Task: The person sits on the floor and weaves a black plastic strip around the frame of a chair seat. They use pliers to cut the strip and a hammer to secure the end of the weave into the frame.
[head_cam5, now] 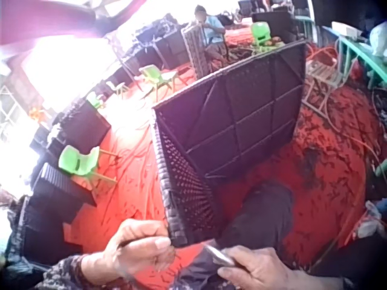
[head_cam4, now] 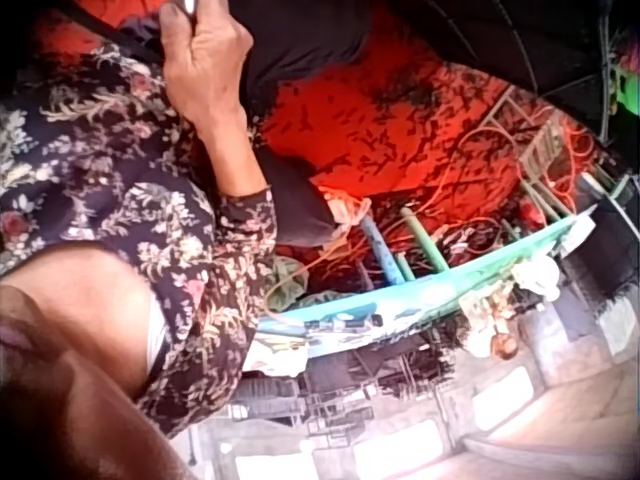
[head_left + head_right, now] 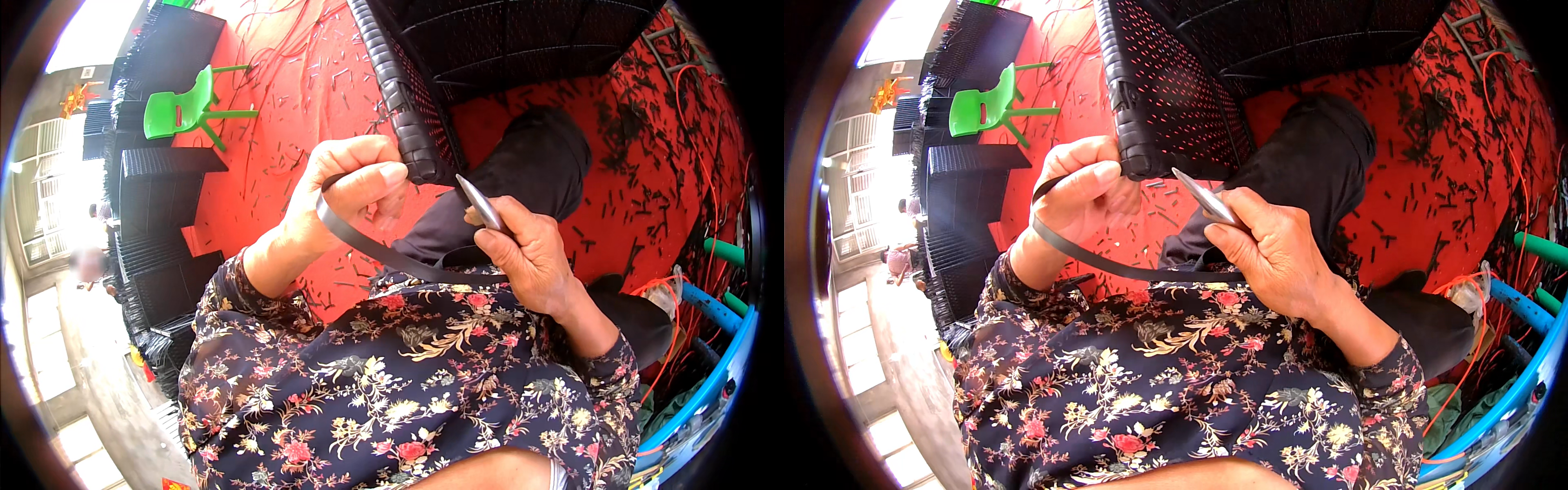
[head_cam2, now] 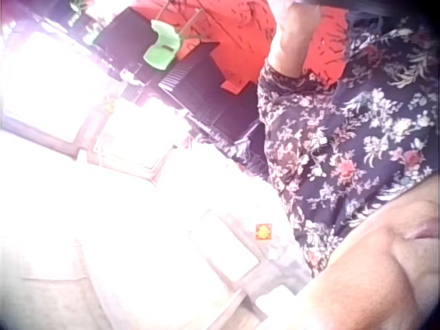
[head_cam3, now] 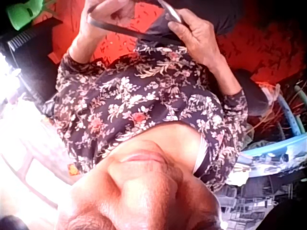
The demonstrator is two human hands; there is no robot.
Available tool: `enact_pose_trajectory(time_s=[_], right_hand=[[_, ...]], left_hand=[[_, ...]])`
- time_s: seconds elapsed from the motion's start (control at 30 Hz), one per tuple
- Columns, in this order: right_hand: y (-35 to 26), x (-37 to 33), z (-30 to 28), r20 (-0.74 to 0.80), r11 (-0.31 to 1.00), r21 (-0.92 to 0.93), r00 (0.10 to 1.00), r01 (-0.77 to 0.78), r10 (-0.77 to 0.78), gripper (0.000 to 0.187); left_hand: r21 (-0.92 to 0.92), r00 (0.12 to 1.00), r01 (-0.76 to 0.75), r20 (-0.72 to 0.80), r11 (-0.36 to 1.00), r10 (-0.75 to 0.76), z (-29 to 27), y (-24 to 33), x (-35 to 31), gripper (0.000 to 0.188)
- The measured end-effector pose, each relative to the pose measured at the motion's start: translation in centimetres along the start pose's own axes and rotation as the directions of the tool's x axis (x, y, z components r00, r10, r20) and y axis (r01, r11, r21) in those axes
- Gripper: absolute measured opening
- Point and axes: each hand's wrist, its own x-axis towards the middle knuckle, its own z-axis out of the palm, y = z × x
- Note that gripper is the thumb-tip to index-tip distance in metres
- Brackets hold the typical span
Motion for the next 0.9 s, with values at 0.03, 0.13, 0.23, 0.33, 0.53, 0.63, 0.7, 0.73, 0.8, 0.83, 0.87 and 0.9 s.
enact_pose_trajectory(time_s=[0.03, 0.13, 0.23, 0.33, 0.53, 0.63, 0.7, 0.73, 0.8, 0.83, 0.87, 0.9], right_hand=[[0.0, 0.1, 0.0, 0.005, 1.0, 0.005, 1.0, 0.004, -0.004, 0.019], [0.1, 0.3, 0.0, 0.059, 1.0, -0.005, 0.998, -0.031, 0.031, 0.023], [-0.1, 0.6, 0.3, 0.059, 0.98, 0.182, 0.995, -0.087, 0.077, 0.024], [-0.5, 0.9, 0.1, 0.07, 0.926, 0.323, 0.981, -0.196, 0.183, 0.021], [-0.9, 1.0, -0.1, 0.156, 0.845, 0.445, 0.955, -0.295, 0.252, 0.023], [-0.9, 0.7, 0.1, 0.153, 0.868, 0.416, 0.962, -0.271, 0.227, 0.023], [-0.6, 0.6, 0.4, 0.135, 0.921, 0.332, 0.977, -0.204, 0.168, 0.03], [-0.8, 0.5, 0.3, 0.141, 0.926, 0.318, 0.976, -0.205, 0.167, 0.03], [-1.1, 0.5, 0.5, 0.134, 0.937, 0.296, 0.98, -0.184, 0.149, 0.028], [-1.0, 0.5, 0.5, 0.133, 0.944, 0.278, 0.981, -0.177, 0.144, 0.028], [-0.9, 0.5, 0.6, 0.132, 0.95, 0.261, 0.981, -0.17, 0.139, 0.028], [-0.9, 0.5, 0.6, 0.13, 0.957, 0.241, 0.982, -0.163, 0.135, 0.028]], left_hand=[[-0.012, 1.0, -0.001, 0.001, 1.0, 0.001, 0.1, 0.0, 0.0, 0.024], [-0.054, 0.999, 0.009, 0.034, 0.999, -0.007, -0.1, -0.1, 0.1, 0.023], [-0.157, 0.996, -0.03, 0.082, 0.987, 0.043, -0.5, -0.8, 0.2, 0.023], [-0.186, 0.989, -0.045, 0.131, 0.982, 0.07, -1.0, -1.0, 0.4, 0.022], [-0.247, 0.967, -0.107, 0.2, 0.963, 0.159, -1.4, -2.2, 0.8, 0.023], [-0.256, 0.963, -0.125, 0.201, 0.959, 0.179, -1.4, -2.6, 0.9, 0.024], [-0.234, 0.963, -0.136, 0.199, 0.963, 0.184, -1.5, -2.6, 0.9, 0.025], [-0.223, 0.962, -0.141, 0.198, 0.965, 0.187, -1.5, -2.6, 1.0, 0.025], [-0.184, 0.965, -0.156, 0.18, 0.97, 0.189, -1.4, -2.7, 1.0, 0.025], [-0.164, 0.967, -0.163, 0.171, 0.973, 0.191, -1.4, -2.7, 0.9, 0.026], [-0.169, 0.972, -0.145, 0.161, 0.975, 0.173, -1.3, -2.6, 0.9, 0.025], [-0.175, 0.976, -0.128, 0.153, 0.976, 0.155, -1.2, -2.4, 0.8, 0.024]])
